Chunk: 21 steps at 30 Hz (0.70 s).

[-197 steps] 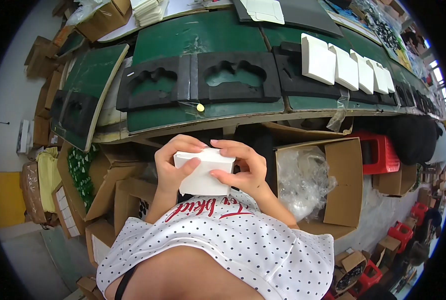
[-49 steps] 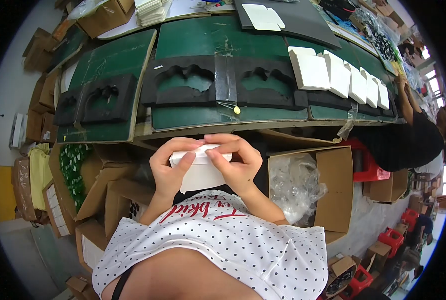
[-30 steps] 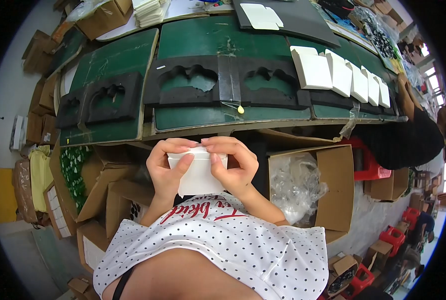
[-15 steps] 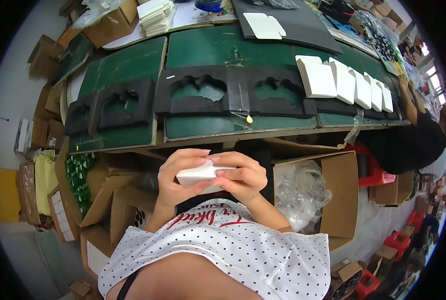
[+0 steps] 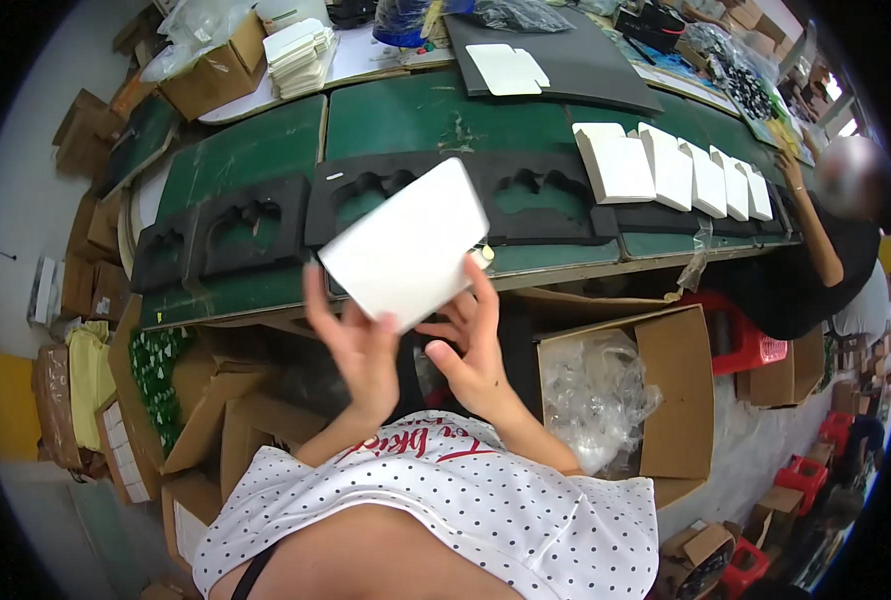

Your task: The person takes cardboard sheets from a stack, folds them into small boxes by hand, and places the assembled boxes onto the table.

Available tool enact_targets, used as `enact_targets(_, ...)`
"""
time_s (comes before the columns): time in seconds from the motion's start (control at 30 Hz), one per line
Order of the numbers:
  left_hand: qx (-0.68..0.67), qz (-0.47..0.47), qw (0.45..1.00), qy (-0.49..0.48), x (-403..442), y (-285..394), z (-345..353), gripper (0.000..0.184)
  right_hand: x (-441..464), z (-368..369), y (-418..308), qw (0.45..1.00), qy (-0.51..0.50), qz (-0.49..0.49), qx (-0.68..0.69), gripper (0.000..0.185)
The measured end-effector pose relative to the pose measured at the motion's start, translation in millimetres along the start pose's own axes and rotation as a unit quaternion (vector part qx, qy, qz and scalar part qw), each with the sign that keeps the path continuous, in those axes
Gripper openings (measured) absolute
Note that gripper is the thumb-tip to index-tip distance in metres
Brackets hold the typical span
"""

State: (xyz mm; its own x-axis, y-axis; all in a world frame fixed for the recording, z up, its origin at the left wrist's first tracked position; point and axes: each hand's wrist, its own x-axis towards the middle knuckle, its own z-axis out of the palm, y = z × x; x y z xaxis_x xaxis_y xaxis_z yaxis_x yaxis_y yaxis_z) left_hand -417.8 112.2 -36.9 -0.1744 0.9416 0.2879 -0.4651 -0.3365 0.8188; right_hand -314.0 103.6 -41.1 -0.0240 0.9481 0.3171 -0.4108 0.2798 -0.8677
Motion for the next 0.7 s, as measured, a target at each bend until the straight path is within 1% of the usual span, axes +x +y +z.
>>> enact_targets(0.03,0.097,0.035,0.992,-0.066,-4.9,-6.9,0.2,0.085,2.1,1.9,0.6,0.998,0.063,-0.016,-0.013,0.069)
enact_targets(0.07,0.192,0.071,0.970,-0.131,-7.9,-13.5,-0.2,0.092,6.4,1.6,0.3,0.991,0.127,-0.031,-0.025,0.070)
enact_targets(0.1,0.180,0.034,0.972,-0.149,-7.0,-12.3,4.9,0.096,14.4,-2.9,-2.7,0.973,0.176,-0.093,-0.120,0.069)
enact_targets(0.13,0.170,-0.004,0.971,-0.167,-5.5,-10.9,9.5,0.101,20.8,-13.0,-6.3,0.969,0.182,-0.099,-0.133,0.064)
enact_targets(0.17,0.173,0.013,0.968,-0.181,-5.5,-11.7,10.0,0.100,33.7,-23.0,-9.5,0.957,0.189,-0.123,-0.181,0.061)
enact_targets(0.2,0.265,0.082,0.932,-0.233,-0.1,-9.6,4.8,0.097,50.4,-34.4,-12.7,0.942,0.195,-0.148,-0.228,0.059)
enact_targets(0.27,0.253,0.061,0.945,-0.197,-0.2,-11.4,-0.5,0.091,87.8,-69.6,-13.4,0.894,0.174,-0.189,-0.368,0.057)
enact_targets(0.33,0.225,0.027,0.958,-0.174,2.0,-7.9,-10.1,0.077,110.3,-77.1,-35.8,0.877,0.210,-0.038,-0.431,0.045)
enact_targets(0.37,0.217,0.020,0.962,-0.163,1.4,-7.4,-15.6,0.075,117.6,-89.1,-36.1,0.799,0.196,-0.030,-0.568,0.039)
enact_targets(0.4,0.208,0.013,0.966,-0.153,0.4,-6.3,-20.6,0.073,123.8,-105.6,-31.9,0.701,0.179,-0.021,-0.690,0.034)
enact_targets(0.43,0.204,0.003,0.968,-0.149,-1.2,-3.9,-25.7,0.072,128.9,-118.5,-30.2,0.584,0.159,-0.011,-0.796,0.029)
enact_targets(0.53,0.195,-0.030,0.972,-0.128,-7.8,-0.9,-37.9,0.070,139.4,-136.5,-36.5,0.461,0.149,-0.089,-0.870,0.019)
enact_targets(0.57,0.195,-0.033,0.973,-0.122,-8.9,-1.4,-42.2,0.066,144.3,-136.7,-39.8,0.456,0.173,-0.101,-0.867,0.018)
enact_targets(0.67,0.195,-0.060,0.972,-0.113,-7.5,-9.4,-51.8,0.061,167.6,-120.4,-52.7,0.536,0.066,-0.255,-0.802,0.021)
enact_targets(0.7,0.188,-0.062,0.974,-0.109,-6.2,-9.8,-50.1,0.056,177.6,-111.0,-51.7,0.569,-0.009,-0.265,-0.778,0.024)
